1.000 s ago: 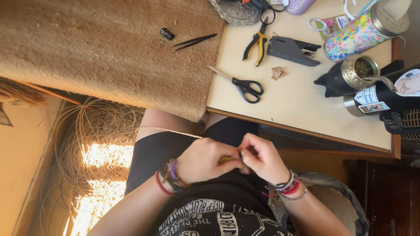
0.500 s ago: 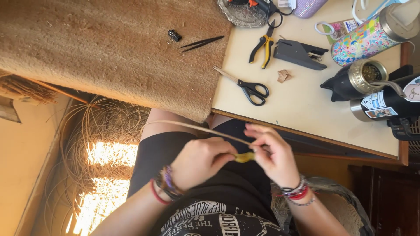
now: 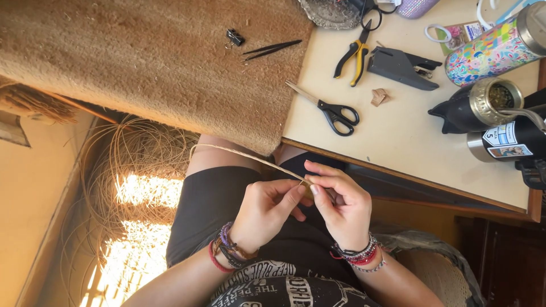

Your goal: Measure and cut wicker strips for basket weaving using a measuring tape and scissors

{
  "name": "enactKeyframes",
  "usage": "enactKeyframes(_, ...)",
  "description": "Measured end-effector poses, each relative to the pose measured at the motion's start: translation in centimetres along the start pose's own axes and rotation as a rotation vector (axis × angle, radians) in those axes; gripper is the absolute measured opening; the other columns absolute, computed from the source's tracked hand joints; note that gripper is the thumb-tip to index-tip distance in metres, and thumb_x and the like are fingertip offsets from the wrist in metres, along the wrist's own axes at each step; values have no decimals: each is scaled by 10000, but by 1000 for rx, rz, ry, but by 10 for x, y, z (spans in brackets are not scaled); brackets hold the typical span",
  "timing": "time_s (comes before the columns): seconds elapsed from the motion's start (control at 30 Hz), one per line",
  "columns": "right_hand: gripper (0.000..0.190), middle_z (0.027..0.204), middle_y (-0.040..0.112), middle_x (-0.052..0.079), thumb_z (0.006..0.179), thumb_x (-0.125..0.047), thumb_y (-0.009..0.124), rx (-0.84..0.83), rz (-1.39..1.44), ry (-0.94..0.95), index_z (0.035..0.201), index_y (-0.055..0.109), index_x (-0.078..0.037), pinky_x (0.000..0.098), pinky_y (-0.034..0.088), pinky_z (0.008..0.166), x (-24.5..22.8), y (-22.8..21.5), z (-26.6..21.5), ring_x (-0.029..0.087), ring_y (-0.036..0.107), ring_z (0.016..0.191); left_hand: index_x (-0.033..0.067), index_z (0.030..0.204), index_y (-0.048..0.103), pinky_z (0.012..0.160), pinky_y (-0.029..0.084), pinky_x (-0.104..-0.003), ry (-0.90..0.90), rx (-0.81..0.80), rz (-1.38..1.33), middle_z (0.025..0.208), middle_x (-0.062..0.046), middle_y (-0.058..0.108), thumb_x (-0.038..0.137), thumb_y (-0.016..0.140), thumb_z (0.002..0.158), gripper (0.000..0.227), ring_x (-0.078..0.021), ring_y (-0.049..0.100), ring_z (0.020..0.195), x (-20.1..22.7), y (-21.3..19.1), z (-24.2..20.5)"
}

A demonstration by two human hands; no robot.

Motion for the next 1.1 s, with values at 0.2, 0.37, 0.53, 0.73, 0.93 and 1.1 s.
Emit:
enactKeyframes(0.2, 160, 1160, 759, 193, 902, 45, 690, 28, -160, -161, 1038, 773, 30, 380, 621, 848, -19, 8, 5, 314, 741, 1076, 25, 937, 804, 526, 546, -212, 78, 21, -33, 762, -112, 791, 152, 567, 1030, 285, -186, 774, 588, 9, 5, -3)
enactKeyframes(0.37, 177, 1137, 779, 151, 917, 10, 694, 27, -259, -226, 1064, 788, -20, 365, 614, 859, -24, 13, 5, 299, 762, 1035, 50, 811, 792, 494, 528, -200, 102, 74, 15, 674, -78, 783, 189, 616, 1027, 311, -169, 763, 535, 4, 4, 3)
enactKeyframes(0.53, 276, 1114, 789, 156, 922, -25, 673, -112, -148, -61, 1186, 755, -29, 362, 628, 791, -3, -3, 6, 281, 782, 951, 111, 753, 793, 493, 495, -191, 77, 122, 67, 514, -45, 713, 233, 648, 1003, 314, -105, 677, 448, 9, -8, 5)
enactKeyframes(0.73, 144, 656, 746, 154, 865, 15, 705, -319, 31, 320, 968, 796, 58, 290, 569, 483, 50, -61, 1, 133, 663, 468, -39, 891, 785, 507, 512, -246, 62, 281, 31, 599, -146, 737, 151, 633, 970, 256, -135, 626, 454, 4, -51, 9)
enactKeyframes(0.93, 125, 645, 805, 177, 855, 8, 712, -410, -55, 467, 894, 821, 54, 296, 582, 492, 57, -105, 0, 157, 690, 430, 6, 758, 735, 499, 491, -222, 138, 395, -26, 563, -132, 700, 186, 603, 1010, 338, -123, 592, 426, 5, -86, 10)
enactKeyframes(1.1, 113, 631, 798, 189, 851, 29, 709, -404, -69, 534, 855, 811, 79, 290, 576, 502, 62, -121, 1, 158, 687, 433, -2, 743, 694, 541, 493, -210, 113, 439, -49, 551, -159, 663, 167, 610, 1045, 357, -142, 601, 439, -22, -111, 18)
Point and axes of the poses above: each hand's wrist, its own z-axis towards the middle knuckle, its own y-axis out of the palm, x = y × z, the point moved 3 cm from there along z, towards the middle knuckle
